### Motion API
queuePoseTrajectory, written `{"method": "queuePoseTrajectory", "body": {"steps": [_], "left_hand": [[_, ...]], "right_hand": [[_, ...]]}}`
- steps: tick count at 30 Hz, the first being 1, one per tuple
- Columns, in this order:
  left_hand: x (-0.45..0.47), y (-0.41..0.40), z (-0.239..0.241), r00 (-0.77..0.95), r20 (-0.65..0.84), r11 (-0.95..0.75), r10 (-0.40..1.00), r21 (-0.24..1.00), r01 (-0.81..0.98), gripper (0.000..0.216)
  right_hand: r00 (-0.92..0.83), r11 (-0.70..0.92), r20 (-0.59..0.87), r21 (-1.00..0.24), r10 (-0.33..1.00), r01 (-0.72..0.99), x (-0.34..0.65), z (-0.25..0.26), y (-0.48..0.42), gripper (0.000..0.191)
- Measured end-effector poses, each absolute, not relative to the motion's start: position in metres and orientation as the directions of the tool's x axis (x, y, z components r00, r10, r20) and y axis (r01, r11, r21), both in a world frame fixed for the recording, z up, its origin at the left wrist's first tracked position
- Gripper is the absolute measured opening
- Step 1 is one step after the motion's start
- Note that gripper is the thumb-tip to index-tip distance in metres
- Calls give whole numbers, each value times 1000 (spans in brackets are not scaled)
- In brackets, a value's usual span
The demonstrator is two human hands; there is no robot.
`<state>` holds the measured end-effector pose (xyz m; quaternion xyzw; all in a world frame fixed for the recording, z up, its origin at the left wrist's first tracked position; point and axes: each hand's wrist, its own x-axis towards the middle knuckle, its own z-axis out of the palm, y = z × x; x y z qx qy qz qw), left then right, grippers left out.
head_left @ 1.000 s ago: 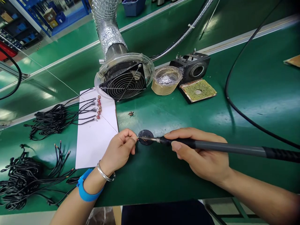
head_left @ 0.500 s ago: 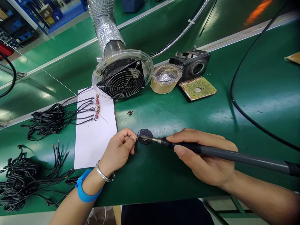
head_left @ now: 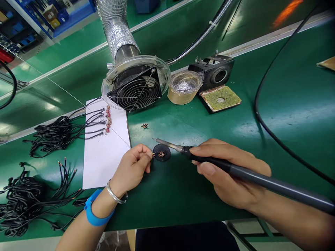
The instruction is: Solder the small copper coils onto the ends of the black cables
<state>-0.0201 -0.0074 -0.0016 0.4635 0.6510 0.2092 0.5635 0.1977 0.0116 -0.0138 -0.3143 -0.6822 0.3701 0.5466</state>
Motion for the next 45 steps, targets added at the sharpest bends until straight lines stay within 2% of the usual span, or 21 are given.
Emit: {"method": "queuePoseTrajectory", "body": {"steps": [4, 8, 12, 17, 20, 26, 35, 41, 45], "left_hand": [[-22, -8, -1, 104, -548, 478, 830, 796, 372, 23], [-24, -10, -1, 152, -521, 436, 840, 815, 382, 26], [-24, -12, 1, 188, -481, 372, 857, 828, 420, 27], [-20, -12, 7, 190, -402, 243, 896, 800, 549, 25], [-19, -11, 7, 175, -398, 237, 900, 786, 571, 27], [-21, -13, -1, 193, -482, 377, 855, 832, 408, 30], [-20, -18, -9, 234, -586, 545, 776, 809, 219, 36], [-14, -21, -10, 178, -551, 518, 815, 831, 204, 30], [-8, -25, -10, 116, -524, 487, 844, 839, 241, 29]], "right_hand": [[-351, 536, 482, -841, 803, 71, 189, -14, 18, 26], [-529, 660, 497, -731, 687, 171, 173, -26, 29, 19], [-612, 704, 481, -686, 628, 183, 163, -41, 34, 19], [-576, 770, 562, -605, 594, 204, 164, -42, 32, 20], [-564, 745, 541, -631, 624, 219, 165, -40, 31, 22], [-559, 665, 500, -736, 661, 128, 162, -37, 30, 23], [-599, 695, 497, -705, 628, 144, 165, -41, 28, 31], [-577, 763, 548, -606, 606, 225, 175, -35, 28, 26], [-421, 687, 574, -701, 702, 192, 193, -15, 16, 34]]}}
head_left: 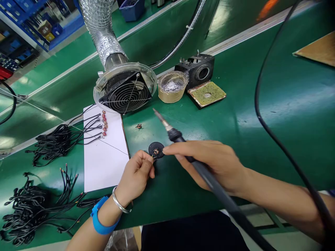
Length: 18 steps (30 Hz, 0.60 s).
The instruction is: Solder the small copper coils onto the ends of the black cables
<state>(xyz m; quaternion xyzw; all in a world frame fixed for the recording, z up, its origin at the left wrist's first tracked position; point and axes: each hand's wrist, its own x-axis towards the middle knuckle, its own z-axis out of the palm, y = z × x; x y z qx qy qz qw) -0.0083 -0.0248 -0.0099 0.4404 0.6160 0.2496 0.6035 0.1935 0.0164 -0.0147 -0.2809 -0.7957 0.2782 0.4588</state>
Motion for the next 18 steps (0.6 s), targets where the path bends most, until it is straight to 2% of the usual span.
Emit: {"method": "queuePoseTrajectory", "body": {"steps": [3, 6, 11, 18], "left_hand": [[-5, -26, -10, 70, -502, 466, 862, 840, 278, 28], [-2, -26, -10, 25, -489, 460, 872, 836, 299, 27], [1, -28, -11, -1, -460, 436, 888, 842, 317, 22], [2, -29, -8, -6, -442, 416, 897, 841, 346, 21]], "right_hand": [[-289, 628, 571, -759, 768, 170, 205, -9, 3, 42], [-215, 587, 554, -796, 804, 147, 211, -13, -8, 38], [-177, 493, 470, -862, 865, 120, 211, -20, -12, 28], [-176, 471, 451, -877, 875, 94, 211, -23, -11, 25]]}}
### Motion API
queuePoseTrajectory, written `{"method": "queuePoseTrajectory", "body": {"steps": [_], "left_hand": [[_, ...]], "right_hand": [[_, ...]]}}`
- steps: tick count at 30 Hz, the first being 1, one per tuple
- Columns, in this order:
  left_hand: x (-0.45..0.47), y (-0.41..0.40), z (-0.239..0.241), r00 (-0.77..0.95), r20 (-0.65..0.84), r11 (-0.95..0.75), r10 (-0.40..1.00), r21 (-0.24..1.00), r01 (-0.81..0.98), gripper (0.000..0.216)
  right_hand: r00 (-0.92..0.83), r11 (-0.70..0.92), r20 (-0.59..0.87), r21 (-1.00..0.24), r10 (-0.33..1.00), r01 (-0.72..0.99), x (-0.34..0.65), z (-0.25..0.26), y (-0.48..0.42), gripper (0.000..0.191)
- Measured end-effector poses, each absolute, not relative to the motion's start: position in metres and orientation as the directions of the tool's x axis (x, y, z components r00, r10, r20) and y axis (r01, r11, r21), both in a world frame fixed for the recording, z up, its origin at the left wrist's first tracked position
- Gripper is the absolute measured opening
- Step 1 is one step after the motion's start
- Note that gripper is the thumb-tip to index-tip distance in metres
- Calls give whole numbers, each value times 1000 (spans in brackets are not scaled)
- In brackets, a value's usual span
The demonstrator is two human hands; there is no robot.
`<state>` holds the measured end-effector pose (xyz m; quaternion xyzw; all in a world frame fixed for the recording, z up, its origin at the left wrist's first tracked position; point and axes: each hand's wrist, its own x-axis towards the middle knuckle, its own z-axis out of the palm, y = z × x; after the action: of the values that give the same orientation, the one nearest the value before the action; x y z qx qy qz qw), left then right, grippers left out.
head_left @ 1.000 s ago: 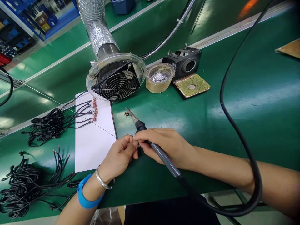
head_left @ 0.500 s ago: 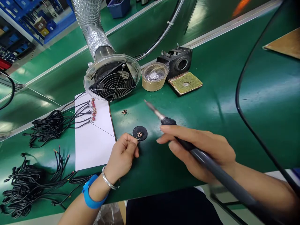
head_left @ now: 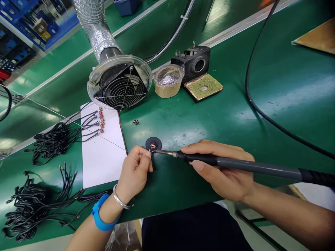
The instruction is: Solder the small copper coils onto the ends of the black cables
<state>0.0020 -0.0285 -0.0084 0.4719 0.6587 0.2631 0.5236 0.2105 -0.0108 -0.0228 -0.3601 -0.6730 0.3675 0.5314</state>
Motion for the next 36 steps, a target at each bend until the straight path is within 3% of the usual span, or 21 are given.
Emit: {"method": "queuePoseTrajectory", "body": {"steps": [15, 36], "left_hand": [[2, -29, -9, 3, -422, 390, 907, 842, 373, 19], [2, -27, -8, -3, -431, 399, 902, 833, 384, 21]], "right_hand": [[-228, 499, 469, -861, 854, 101, 209, -17, -12, 27], [-174, 531, 518, -846, 838, 39, 213, -18, -11, 31]]}}
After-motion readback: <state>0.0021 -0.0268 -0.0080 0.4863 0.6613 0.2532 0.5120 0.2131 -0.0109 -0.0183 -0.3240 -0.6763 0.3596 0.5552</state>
